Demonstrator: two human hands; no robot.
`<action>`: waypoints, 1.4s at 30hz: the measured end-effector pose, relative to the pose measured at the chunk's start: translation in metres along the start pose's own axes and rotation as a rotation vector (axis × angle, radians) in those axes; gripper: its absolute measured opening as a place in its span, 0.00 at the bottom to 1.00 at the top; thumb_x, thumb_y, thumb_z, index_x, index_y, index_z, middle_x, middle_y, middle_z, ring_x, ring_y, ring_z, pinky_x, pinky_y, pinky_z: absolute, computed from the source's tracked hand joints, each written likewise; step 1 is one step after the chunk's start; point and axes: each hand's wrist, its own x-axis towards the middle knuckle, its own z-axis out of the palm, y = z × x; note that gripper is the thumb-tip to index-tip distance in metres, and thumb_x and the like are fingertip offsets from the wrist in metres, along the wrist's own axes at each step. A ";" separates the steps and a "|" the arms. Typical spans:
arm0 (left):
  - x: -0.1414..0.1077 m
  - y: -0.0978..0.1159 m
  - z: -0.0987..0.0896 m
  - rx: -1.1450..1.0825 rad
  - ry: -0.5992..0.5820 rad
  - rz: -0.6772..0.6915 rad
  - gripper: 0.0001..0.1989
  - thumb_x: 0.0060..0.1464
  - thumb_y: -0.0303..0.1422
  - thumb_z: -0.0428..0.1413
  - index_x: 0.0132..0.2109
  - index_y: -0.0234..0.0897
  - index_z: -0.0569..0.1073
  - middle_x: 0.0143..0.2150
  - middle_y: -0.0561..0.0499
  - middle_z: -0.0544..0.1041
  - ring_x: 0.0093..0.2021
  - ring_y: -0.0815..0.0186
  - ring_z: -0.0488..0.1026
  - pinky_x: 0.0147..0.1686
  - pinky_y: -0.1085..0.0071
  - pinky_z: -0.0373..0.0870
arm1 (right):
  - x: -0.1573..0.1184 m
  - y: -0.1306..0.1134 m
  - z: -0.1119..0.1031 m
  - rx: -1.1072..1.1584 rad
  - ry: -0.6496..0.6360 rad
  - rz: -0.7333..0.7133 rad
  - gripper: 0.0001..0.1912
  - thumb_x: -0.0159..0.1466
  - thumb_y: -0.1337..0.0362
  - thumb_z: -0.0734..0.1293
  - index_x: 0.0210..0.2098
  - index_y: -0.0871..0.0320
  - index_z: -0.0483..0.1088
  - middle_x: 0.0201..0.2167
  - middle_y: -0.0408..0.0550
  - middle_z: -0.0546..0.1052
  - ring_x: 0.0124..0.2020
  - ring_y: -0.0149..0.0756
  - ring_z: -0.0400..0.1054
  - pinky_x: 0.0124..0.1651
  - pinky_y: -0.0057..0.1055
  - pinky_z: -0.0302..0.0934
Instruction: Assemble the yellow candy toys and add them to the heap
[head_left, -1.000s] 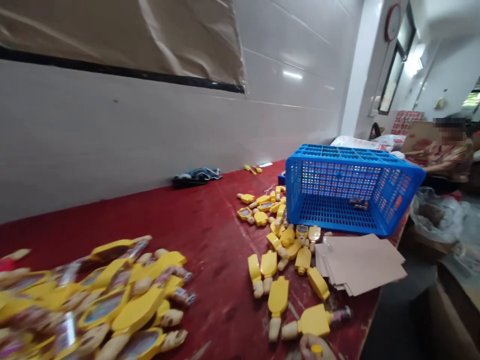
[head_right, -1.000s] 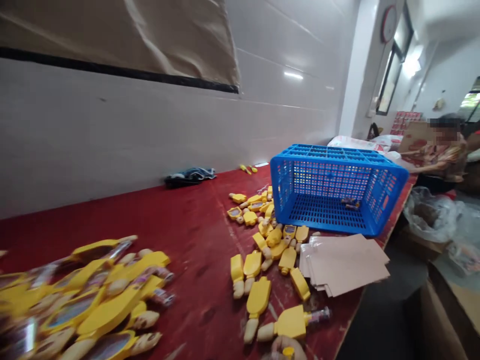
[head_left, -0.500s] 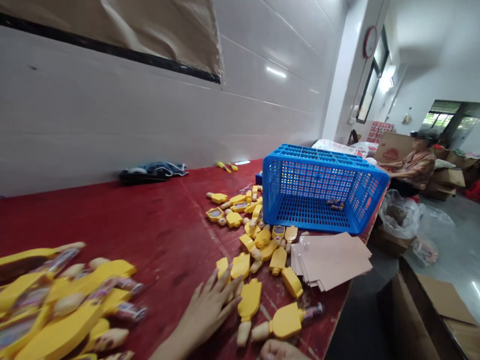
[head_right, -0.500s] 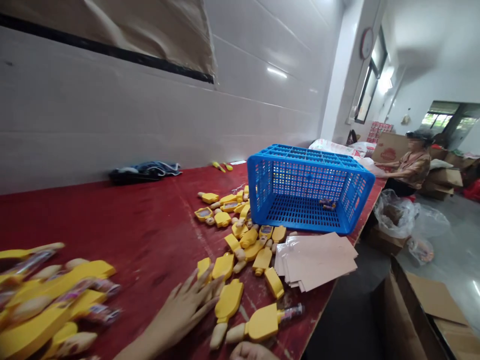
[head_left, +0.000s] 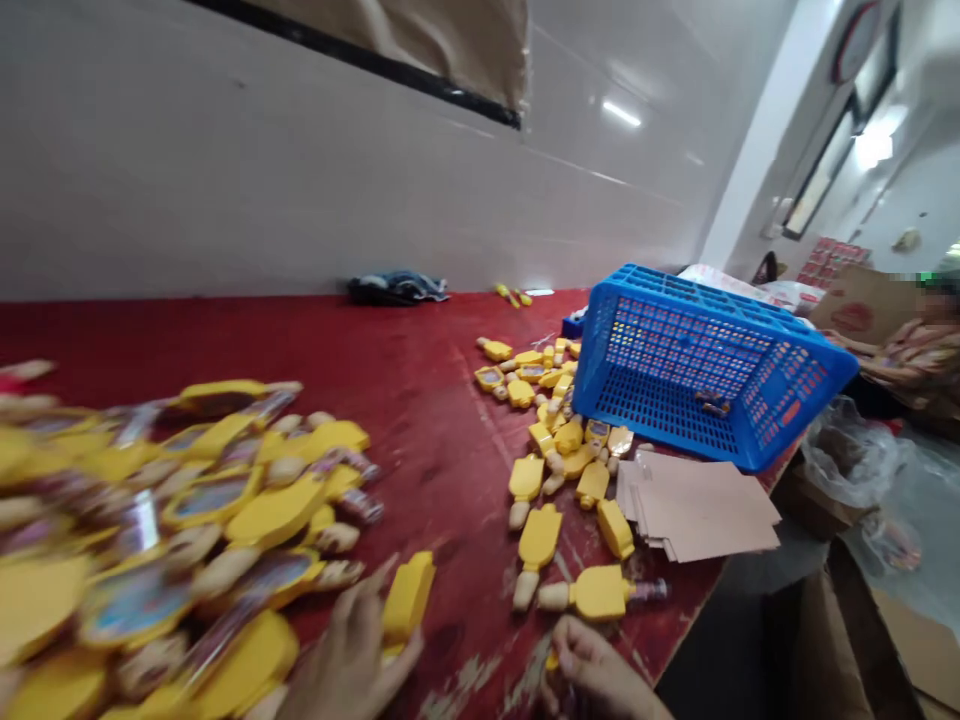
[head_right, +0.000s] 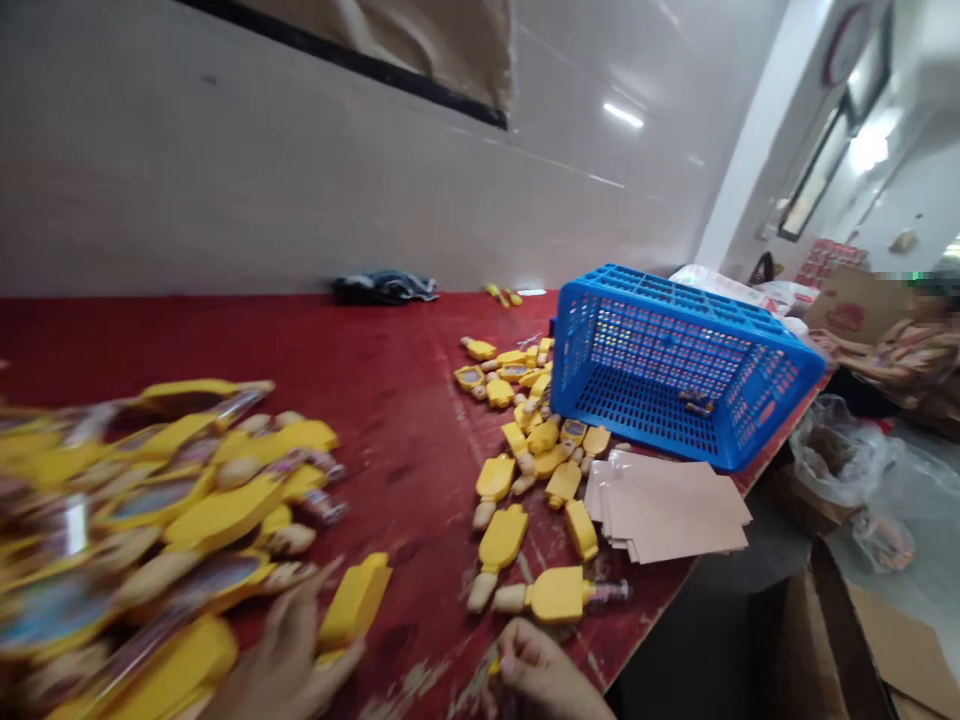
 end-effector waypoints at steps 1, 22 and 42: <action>0.001 0.008 -0.005 0.002 -0.034 -0.066 0.28 0.55 0.41 0.45 0.60 0.30 0.58 0.57 0.33 0.66 0.55 0.49 0.67 0.48 0.56 0.69 | 0.001 0.003 0.000 0.006 0.021 -0.006 0.28 0.49 0.45 0.72 0.32 0.54 0.53 0.16 0.35 0.67 0.11 0.21 0.54 0.15 0.17 0.46; -0.071 0.104 -0.138 -0.560 -0.998 -0.181 0.24 0.36 0.38 0.64 0.42 0.37 0.68 0.40 0.51 0.72 0.40 0.61 0.69 0.38 0.69 0.64 | -0.045 -0.095 0.143 -1.820 -0.399 -0.866 0.16 0.65 0.64 0.61 0.48 0.70 0.62 0.26 0.55 0.78 0.23 0.36 0.73 0.19 0.27 0.62; -0.073 0.106 -0.108 0.101 -0.524 0.706 0.07 0.52 0.24 0.51 0.39 0.34 0.69 0.30 0.49 0.73 0.26 0.60 0.70 0.18 0.68 0.59 | -0.042 -0.055 0.105 -0.990 -0.075 0.324 0.26 0.60 0.44 0.61 0.32 0.64 0.70 0.20 0.46 0.74 0.15 0.23 0.58 0.18 0.22 0.53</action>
